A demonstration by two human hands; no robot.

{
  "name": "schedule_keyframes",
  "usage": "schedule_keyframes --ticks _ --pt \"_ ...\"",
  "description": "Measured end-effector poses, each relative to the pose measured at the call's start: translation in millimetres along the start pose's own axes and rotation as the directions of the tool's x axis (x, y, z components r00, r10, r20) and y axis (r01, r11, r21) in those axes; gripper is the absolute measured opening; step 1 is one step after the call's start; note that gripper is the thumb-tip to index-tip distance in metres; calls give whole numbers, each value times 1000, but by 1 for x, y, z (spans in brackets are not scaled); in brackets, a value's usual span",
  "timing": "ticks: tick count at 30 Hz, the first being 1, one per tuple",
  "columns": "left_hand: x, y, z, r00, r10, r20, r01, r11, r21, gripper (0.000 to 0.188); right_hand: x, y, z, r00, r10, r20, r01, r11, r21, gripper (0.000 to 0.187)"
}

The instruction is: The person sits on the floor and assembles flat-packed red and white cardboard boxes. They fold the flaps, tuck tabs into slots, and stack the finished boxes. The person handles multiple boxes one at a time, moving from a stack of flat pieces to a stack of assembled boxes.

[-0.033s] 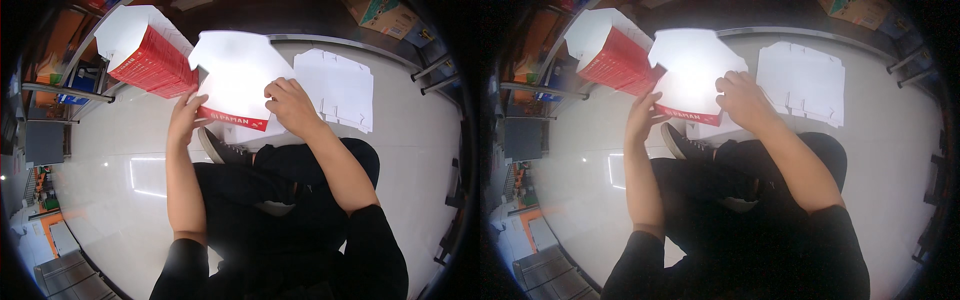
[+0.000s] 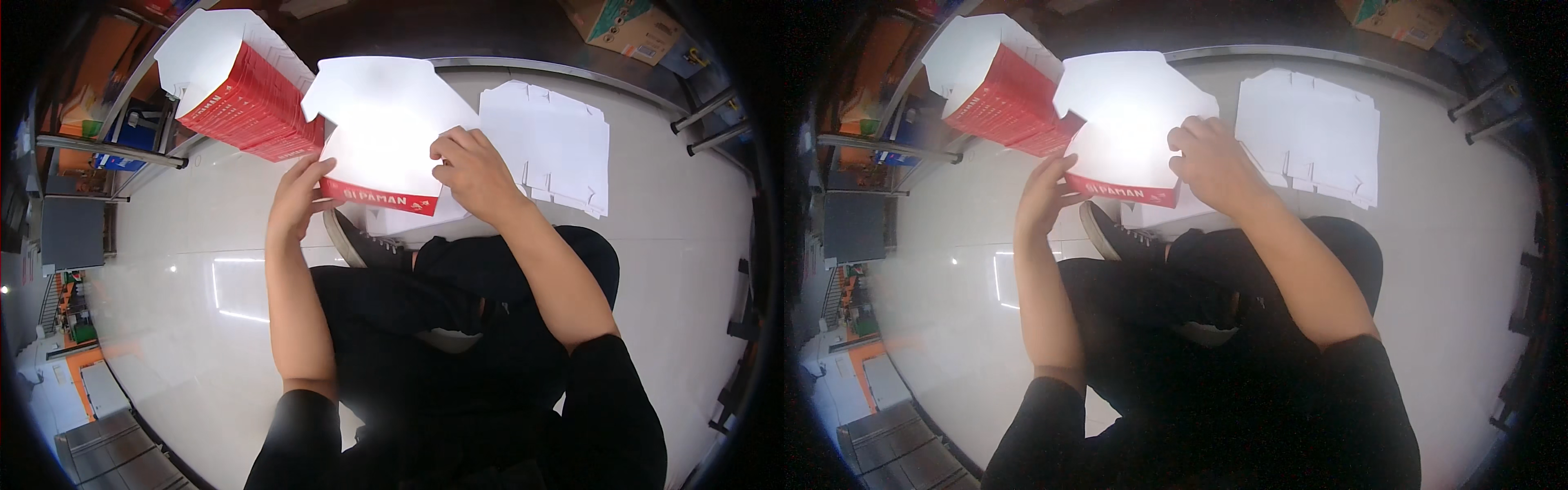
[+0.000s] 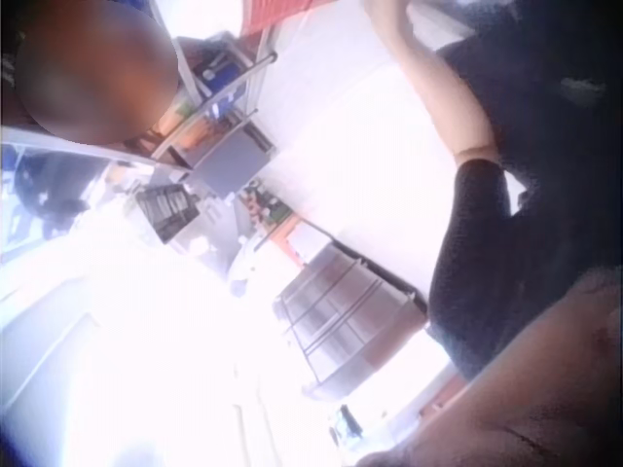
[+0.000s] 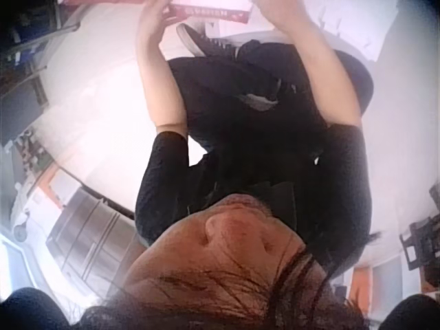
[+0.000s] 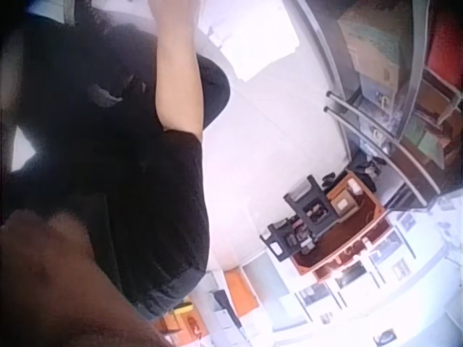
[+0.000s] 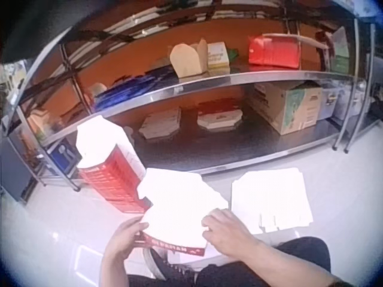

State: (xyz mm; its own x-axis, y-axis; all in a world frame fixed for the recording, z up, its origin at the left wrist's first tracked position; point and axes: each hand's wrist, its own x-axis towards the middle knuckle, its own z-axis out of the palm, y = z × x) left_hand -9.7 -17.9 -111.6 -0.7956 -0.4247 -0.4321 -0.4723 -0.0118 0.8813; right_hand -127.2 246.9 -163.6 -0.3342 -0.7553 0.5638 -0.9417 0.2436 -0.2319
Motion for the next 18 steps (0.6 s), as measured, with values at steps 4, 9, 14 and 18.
schedule_keyframes --ticks 4,9,14,18 --pt "-3 -7 -13 999 -52 1 52 997 -55 62 1 -1 5 995 -68 -77 71 997 30 10" --pt "-45 -8 -46 982 99 -161 -104 994 -25 69 1 -5 13 969 50 -242 -49 999 12 25" --pt "-81 -63 -127 881 92 -464 -179 973 -146 70 -8 22 33 771 634 60 -633 773 -33 37" --pt "-82 -146 -174 830 -2 -558 -244 898 -365 77 -30 41 69 476 793 381 -807 566 -171 48"
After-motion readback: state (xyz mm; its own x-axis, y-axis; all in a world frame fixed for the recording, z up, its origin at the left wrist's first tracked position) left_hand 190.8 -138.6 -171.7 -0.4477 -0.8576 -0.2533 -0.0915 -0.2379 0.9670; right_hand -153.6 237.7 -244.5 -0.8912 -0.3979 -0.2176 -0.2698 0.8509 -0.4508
